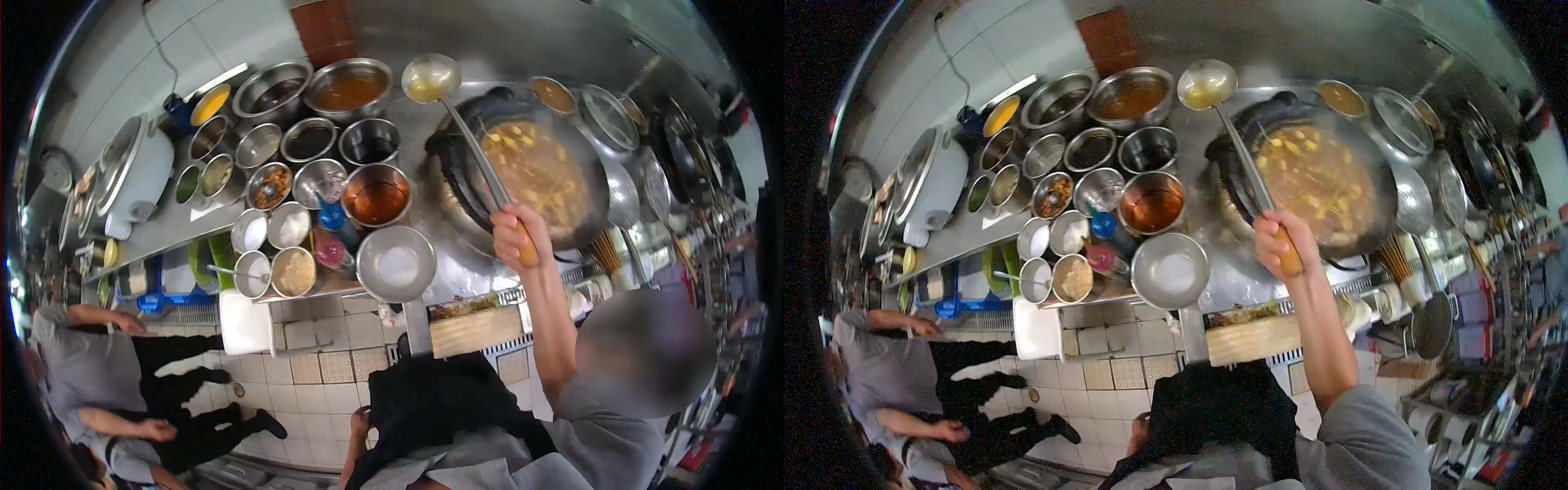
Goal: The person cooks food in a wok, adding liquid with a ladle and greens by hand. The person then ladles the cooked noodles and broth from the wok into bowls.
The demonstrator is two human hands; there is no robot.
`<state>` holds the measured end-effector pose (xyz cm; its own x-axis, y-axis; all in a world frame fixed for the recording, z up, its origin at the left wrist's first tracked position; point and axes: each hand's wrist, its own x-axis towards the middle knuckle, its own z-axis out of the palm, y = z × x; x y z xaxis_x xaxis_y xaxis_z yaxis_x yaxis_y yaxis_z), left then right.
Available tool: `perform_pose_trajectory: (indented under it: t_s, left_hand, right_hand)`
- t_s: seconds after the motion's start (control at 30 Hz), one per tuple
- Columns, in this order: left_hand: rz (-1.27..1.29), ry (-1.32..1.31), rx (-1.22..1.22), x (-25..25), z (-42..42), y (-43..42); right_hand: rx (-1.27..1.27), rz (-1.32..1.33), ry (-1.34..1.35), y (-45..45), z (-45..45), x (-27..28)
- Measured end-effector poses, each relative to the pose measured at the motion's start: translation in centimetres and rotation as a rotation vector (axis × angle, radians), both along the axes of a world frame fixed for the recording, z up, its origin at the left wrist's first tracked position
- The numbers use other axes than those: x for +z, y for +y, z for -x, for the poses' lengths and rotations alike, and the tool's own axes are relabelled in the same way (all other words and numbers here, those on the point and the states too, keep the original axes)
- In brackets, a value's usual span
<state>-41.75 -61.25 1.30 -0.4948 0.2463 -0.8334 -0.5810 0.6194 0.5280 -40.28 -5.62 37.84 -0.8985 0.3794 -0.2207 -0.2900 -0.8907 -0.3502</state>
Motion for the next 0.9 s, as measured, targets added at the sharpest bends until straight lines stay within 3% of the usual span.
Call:
perform_pose_trajectory:
  t_s: [0.17,0.3,0.47,0.57,0.63,0.7,0.77,0.87,0.9]
  left_hand:
    - [-0.136,0.041,0.031,-1.6,-0.3,0.7]
    - [-0.073,0.005,-0.071,-5.0,-0.6,-0.6]
    - [0.055,-0.011,-0.259,-8.0,-1.2,-1.9]
    - [0.008,0.127,-0.394,-3.9,-1.1,-0.2]
    - [-0.024,0.214,-0.473,1.9,-1.3,2.7]
    - [-0.015,0.216,-0.484,4.4,-1.8,3.7]
    - [0.031,0.135,-0.428,5.2,-2.8,4.2]
    - [-0.083,-0.081,-0.058,-5.4,-4.8,-2.2]
    - [-0.080,-0.103,-0.039,-6.2,-5.1,-2.6]
  right_hand:
    - [-0.209,-0.137,-0.229,-4.4,-9.9,1.4]
    - [-0.271,-0.131,-0.374,-5.1,-13.5,1.5]
    - [-0.239,0.039,-0.128,-0.2,-14.3,-2.2]
    - [-0.161,0.036,0.019,5.4,-15.9,-5.8]
    - [-0.218,0.019,-0.031,7.9,-16.9,-6.1]
    - [-0.465,-0.137,-0.288,6.7,-17.9,-2.8]
    - [-0.521,-0.392,-0.524,5.0,-20.8,-1.7]
    - [-0.533,-0.543,-0.823,0.5,-25.3,1.4]
    - [-0.525,-0.555,-0.843,-1.2,-26.6,2.5]
